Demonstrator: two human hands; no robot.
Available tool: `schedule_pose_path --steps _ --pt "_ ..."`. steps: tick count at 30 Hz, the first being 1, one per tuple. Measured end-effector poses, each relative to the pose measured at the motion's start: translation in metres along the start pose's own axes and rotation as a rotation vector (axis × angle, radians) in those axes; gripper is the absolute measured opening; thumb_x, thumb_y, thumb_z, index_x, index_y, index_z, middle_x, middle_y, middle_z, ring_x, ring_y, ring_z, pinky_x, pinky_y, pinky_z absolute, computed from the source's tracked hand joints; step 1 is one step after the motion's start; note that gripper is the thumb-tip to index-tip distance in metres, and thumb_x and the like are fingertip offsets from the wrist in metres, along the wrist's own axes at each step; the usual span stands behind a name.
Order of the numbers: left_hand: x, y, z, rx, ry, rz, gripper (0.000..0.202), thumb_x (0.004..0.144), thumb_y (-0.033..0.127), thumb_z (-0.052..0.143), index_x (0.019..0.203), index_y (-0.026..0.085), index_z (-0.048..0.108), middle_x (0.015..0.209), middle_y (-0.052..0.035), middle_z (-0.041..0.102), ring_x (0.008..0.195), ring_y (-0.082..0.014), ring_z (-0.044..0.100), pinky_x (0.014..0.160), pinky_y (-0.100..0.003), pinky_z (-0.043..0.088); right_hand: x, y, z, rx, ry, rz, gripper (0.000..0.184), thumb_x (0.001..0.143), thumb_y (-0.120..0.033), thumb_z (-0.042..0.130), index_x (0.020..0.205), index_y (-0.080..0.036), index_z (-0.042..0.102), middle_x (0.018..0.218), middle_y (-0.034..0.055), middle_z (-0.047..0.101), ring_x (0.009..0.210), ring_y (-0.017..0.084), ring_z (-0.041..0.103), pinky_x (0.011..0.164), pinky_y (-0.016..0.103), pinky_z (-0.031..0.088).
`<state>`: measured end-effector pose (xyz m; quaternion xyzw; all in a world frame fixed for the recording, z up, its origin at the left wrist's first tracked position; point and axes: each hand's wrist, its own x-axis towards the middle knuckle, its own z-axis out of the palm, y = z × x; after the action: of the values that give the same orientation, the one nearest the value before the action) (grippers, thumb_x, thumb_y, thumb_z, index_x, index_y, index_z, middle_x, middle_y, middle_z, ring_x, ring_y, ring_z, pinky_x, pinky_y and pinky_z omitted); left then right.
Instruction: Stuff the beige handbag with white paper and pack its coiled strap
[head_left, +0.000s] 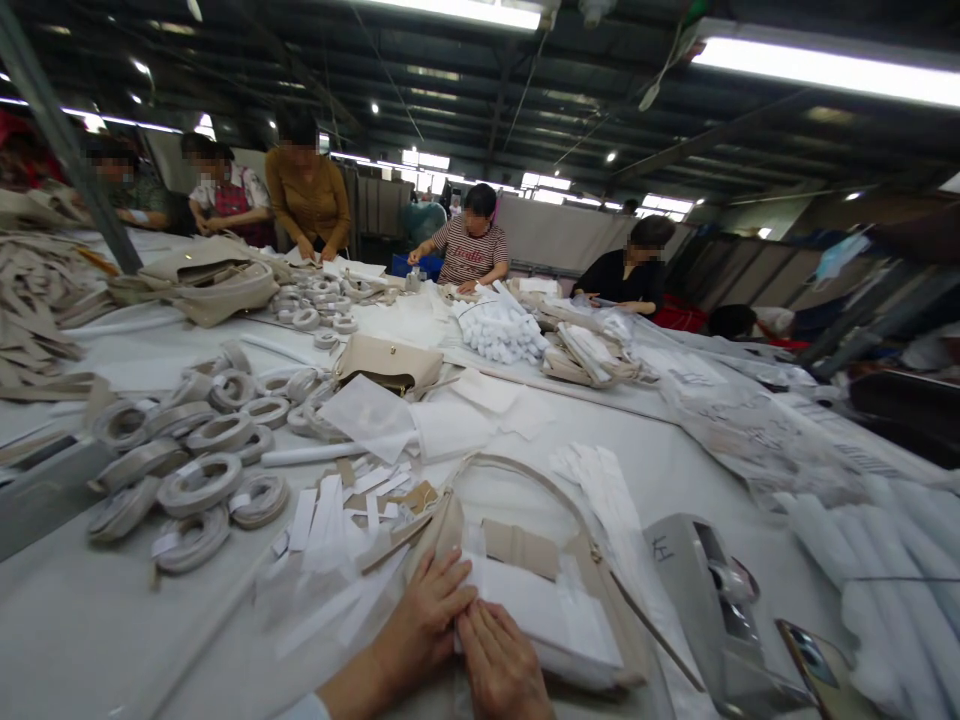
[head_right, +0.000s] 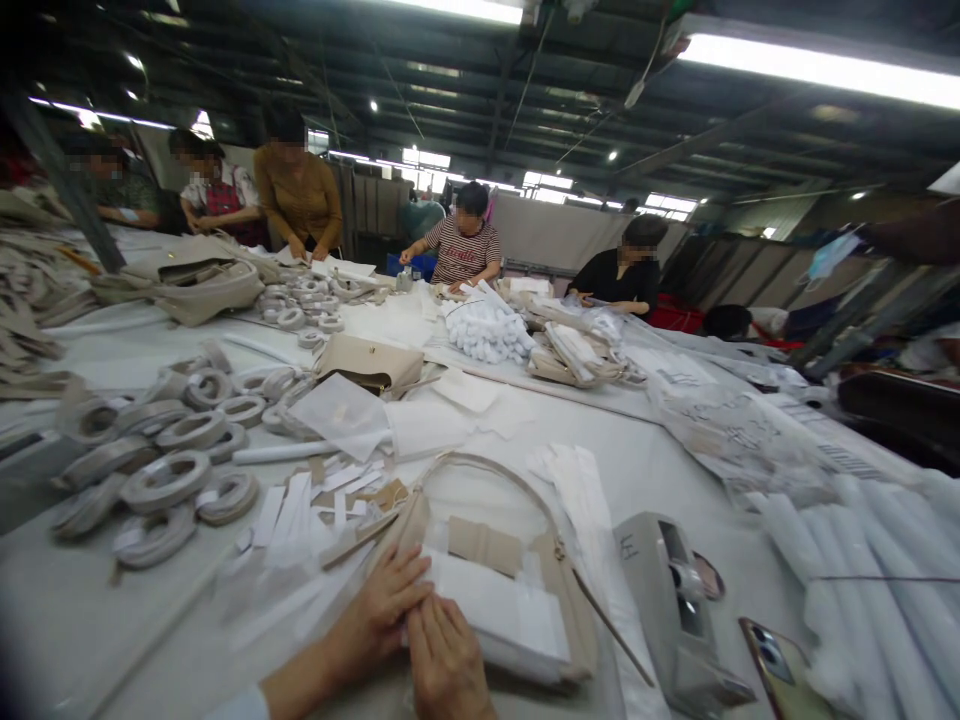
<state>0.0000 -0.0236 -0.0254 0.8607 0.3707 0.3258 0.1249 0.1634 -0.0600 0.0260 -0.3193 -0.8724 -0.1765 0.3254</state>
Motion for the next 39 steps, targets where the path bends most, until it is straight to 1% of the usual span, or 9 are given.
schedule_pose_path --steps 4,8,12,17,19,22,27,32,39 --pt "-0.002 -0.002 -0.003 0.076 -0.050 0.120 0.045 0.080 0.010 0.044 0.123 0.017 0.051 0.127 -0.0135 0.058 0.128 -0.0283 0.044 0.107 -0.061 0.031 0.015 0.005 -0.017 0.237 -0.160 0.269 0.026 0.087 -0.016 0.038 0.089 -0.017 0.064 0.076 0.0072 0.071 0.071 0.019 0.068 0.071 0.030 0.055" --pt "-0.001 -0.002 -0.004 0.132 -0.052 0.144 0.052 0.078 0.008 0.043 0.129 0.017 0.048 0.129 -0.0135 0.057 0.129 -0.0280 0.043 0.107 -0.063 0.029 0.035 0.027 -0.009 0.195 -0.297 0.660 0.032 0.093 -0.017 0.035 0.114 -0.014 0.059 0.095 0.0097 0.072 0.080 0.018 0.068 0.074 0.028 0.052" --pt "-0.002 -0.001 -0.012 0.141 -0.120 0.123 0.056 0.080 0.010 0.044 0.135 0.017 0.043 0.133 -0.0141 0.054 0.128 -0.0294 0.044 0.107 -0.066 0.026 0.034 0.032 0.019 -0.009 -0.475 0.591 0.039 0.084 -0.009 0.045 0.122 -0.014 0.055 0.103 0.0118 0.067 0.093 0.023 0.062 0.084 0.036 0.047" --pt "0.004 0.007 -0.039 -0.070 -0.265 0.066 0.047 0.085 0.022 0.046 0.132 0.018 0.048 0.136 -0.0107 0.051 0.130 -0.0266 0.042 0.111 -0.055 0.028 0.019 0.021 0.030 -0.083 -0.478 0.537 0.048 0.083 -0.010 0.050 0.131 -0.016 0.047 0.108 0.0107 0.062 0.095 0.025 0.056 0.088 0.040 0.041" --pt "0.015 0.010 -0.049 -0.181 -0.179 -0.092 0.033 0.091 0.024 0.038 0.115 0.021 0.061 0.120 -0.0056 0.064 0.117 -0.0210 0.055 0.106 -0.043 0.038 0.018 0.019 0.030 -0.083 -0.461 0.517 0.050 0.083 -0.009 0.048 0.132 -0.017 0.046 0.108 0.0104 0.061 0.096 0.024 0.054 0.088 0.040 0.040" --pt "0.039 0.014 -0.053 -0.214 0.045 -0.377 0.040 0.098 0.026 0.026 0.100 0.020 0.066 0.092 -0.0031 0.072 0.088 -0.0163 0.066 0.084 -0.029 0.052 0.017 0.019 0.031 -0.095 -0.456 0.514 0.054 0.082 -0.007 0.047 0.134 -0.017 0.043 0.110 0.0108 0.060 0.097 0.025 0.053 0.090 0.041 0.038" --pt "0.068 0.025 -0.035 -0.035 0.112 -0.438 0.037 0.096 0.022 0.034 0.129 0.018 0.049 0.112 -0.0095 0.065 0.104 -0.0245 0.058 0.094 -0.044 0.044 0.018 0.018 0.033 -0.086 -0.461 0.538 0.047 0.084 -0.009 0.046 0.131 -0.013 0.047 0.109 0.0124 0.060 0.097 0.027 0.052 0.090 0.043 0.039" --pt "0.051 0.026 -0.010 0.365 0.011 -0.370 0.041 0.091 0.014 0.043 0.131 0.018 0.047 0.128 -0.0086 0.058 0.119 -0.0286 0.047 0.098 -0.049 0.039 0.016 0.017 0.035 -0.093 -0.410 0.548 0.047 0.086 -0.010 0.042 0.133 -0.010 0.045 0.114 0.0144 0.060 0.100 0.027 0.052 0.092 0.043 0.039" --pt "0.035 0.014 0.006 0.392 0.049 -0.325 0.040 0.093 0.016 0.041 0.132 0.020 0.048 0.135 -0.0047 0.053 0.125 -0.0300 0.042 0.103 -0.051 0.031 0.013 0.016 0.039 -0.100 -0.394 0.530 0.047 0.085 -0.012 0.046 0.132 -0.009 0.047 0.114 0.0158 0.060 0.099 0.028 0.051 0.092 0.045 0.040"
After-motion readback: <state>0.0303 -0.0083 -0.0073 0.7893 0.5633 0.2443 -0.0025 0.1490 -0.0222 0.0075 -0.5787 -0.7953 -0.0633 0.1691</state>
